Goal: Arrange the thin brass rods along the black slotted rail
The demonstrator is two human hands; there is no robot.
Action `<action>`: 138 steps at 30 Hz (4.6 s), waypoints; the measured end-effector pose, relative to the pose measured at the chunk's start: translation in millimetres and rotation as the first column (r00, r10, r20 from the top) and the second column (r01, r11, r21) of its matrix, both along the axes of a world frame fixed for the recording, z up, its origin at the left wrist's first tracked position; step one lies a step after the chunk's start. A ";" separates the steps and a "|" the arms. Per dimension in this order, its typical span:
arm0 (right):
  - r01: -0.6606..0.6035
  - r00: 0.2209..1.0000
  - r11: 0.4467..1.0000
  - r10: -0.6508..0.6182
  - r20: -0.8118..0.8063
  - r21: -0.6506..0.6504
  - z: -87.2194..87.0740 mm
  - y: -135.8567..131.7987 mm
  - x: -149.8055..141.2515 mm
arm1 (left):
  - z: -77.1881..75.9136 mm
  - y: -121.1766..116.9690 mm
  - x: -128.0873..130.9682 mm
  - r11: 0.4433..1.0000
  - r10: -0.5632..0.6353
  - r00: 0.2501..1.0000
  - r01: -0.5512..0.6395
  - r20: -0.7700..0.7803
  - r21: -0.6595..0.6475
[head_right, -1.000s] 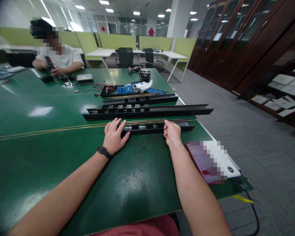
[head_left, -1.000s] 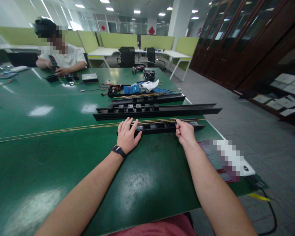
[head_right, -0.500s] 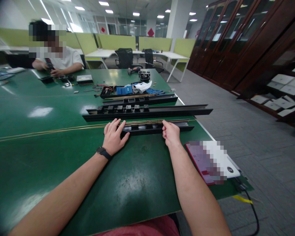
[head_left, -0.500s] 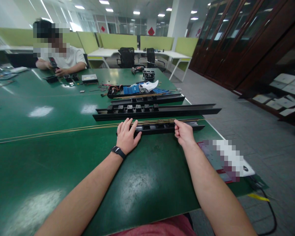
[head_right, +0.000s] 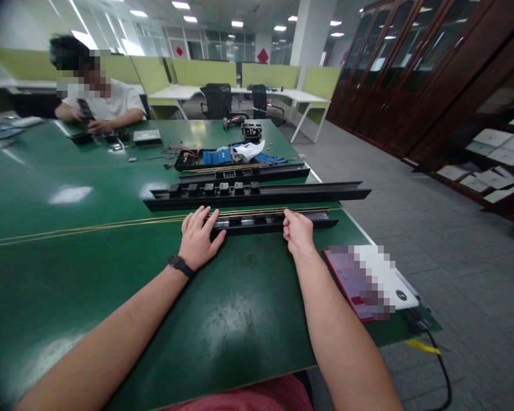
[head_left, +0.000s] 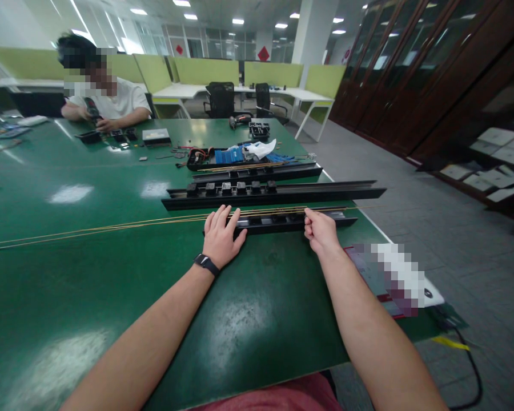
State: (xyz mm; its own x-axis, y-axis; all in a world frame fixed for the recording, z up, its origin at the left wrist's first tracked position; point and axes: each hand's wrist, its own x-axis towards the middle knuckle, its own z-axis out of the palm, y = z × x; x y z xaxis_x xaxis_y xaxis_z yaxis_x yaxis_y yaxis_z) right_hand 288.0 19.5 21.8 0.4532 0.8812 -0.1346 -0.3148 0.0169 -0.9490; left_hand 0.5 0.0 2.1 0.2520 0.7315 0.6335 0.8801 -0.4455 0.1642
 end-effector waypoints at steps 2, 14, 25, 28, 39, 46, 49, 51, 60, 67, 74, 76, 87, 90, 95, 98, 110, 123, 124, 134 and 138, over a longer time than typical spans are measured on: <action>0.003 1.000 1.000 -0.003 -0.001 -0.001 0.3 -0.2 0.1 | -0.2 0.2 -0.1 1.000 -0.002 1.000 0.002 0.005 0.000; 0.013 1.000 1.000 -0.013 -0.020 -0.013 2.9 -0.7 1.3 | -1.4 0.8 0.0 1.000 0.005 1.000 -0.005 0.003 0.014; 0.005 1.000 1.000 -0.005 -0.012 -0.019 0.0 -0.1 2.9 | -1.4 0.6 0.1 1.000 -0.006 1.000 0.006 0.027 0.000; -0.010 1.000 1.000 0.010 -0.007 -0.017 -1.1 -0.1 3.3 | -1.1 0.4 0.1 1.000 -0.014 0.999 0.014 0.039 -0.004; 0.002 1.000 1.000 -0.002 -0.010 -0.008 1.3 -0.9 -0.5 | 0.3 -0.3 0.2 1.000 -0.006 1.000 0.006 0.023 -0.007; 0.000 1.000 1.000 0.000 -0.015 -0.003 2.8 -1.4 -0.4 | 0.1 -0.1 0.3 1.000 -0.011 0.999 0.011 0.032 -0.007; 0.011 1.000 1.000 -0.011 -0.029 -0.006 3.3 -1.3 0.4 | 0.4 -0.3 0.5 1.000 -0.009 0.999 0.009 0.035 -0.007; 0.016 0.999 1.000 -0.016 -0.030 -0.006 3.2 -1.2 1.1 | 0.8 -0.5 0.5 1.000 -0.005 1.000 0.005 0.029 -0.010; 0.017 1.000 1.000 -0.017 -0.019 -0.014 1.3 -0.7 1.9 | -0.2 0.0 -0.3 1.000 -0.003 1.000 0.003 0.017 -0.009; -0.006 1.000 1.000 0.006 -0.005 -0.021 -0.2 -1.0 1.5 | -0.1 0.1 0.2 1.000 -0.002 1.000 0.003 0.023 -0.009; 0.001 1.000 1.000 -0.001 -0.015 -0.020 0.1 -0.6 0.5 | -0.7 0.5 -0.3 1.000 -0.008 0.999 0.009 0.037 -0.014; -0.002 1.000 1.000 0.002 -0.017 -0.018 0.7 -0.7 0.2 | -0.7 0.5 -0.3 1.000 -0.013 0.999 0.013 0.039 -0.014; 0.022 0.999 1.000 -0.023 -0.028 -0.020 2.1 -0.4 1.2 | -0.4 0.3 0.4 1.000 -0.007 1.000 0.007 0.030 -0.011; 0.022 0.999 1.000 -0.023 -0.037 -0.022 2.4 -0.4 1.2 | -0.7 0.3 0.2 1.000 -0.006 1.000 0.006 0.029 -0.007; 0.025 0.999 1.000 -0.026 -0.038 -0.015 2.5 -0.8 0.9 | -0.7 0.4 0.0 1.000 -0.011 0.999 0.012 0.039 -0.018; 0.028 0.999 0.999 -0.029 -0.039 -0.017 1.9 -0.7 1.3 | -0.5 0.2 0.0 1.000 -0.010 0.999 0.011 0.032 -0.012; 0.007 1.000 1.000 -0.007 -0.005 -0.019 0.3 -1.3 0.8 | -0.4 0.3 -0.1 1.000 -0.007 1.000 0.007 0.025 -0.002; 0.010 1.000 1.000 -0.010 -0.028 -0.009 0.0 -0.2 0.2 | -1.6 1.0 0.1 1.000 -0.007 1.000 0.007 0.026 0.006; 0.010 0.999 1.000 -0.011 -0.031 -0.010 0.5 -0.3 0.2 | -1.5 1.0 0.1 1.000 -0.006 1.000 0.006 0.025 0.008; 0.030 0.999 0.999 -0.030 -0.045 -0.019 2.2 -0.6 1.4 | -1.5 0.9 -0.1 1.000 -0.006 1.000 0.006 0.021 0.009; 0.037 0.998 0.999 -0.038 -0.048 -0.025 3.4 -0.9 0.7 | -1.3 0.7 0.1 1.000 -0.001 1.000 0.001 0.015 0.007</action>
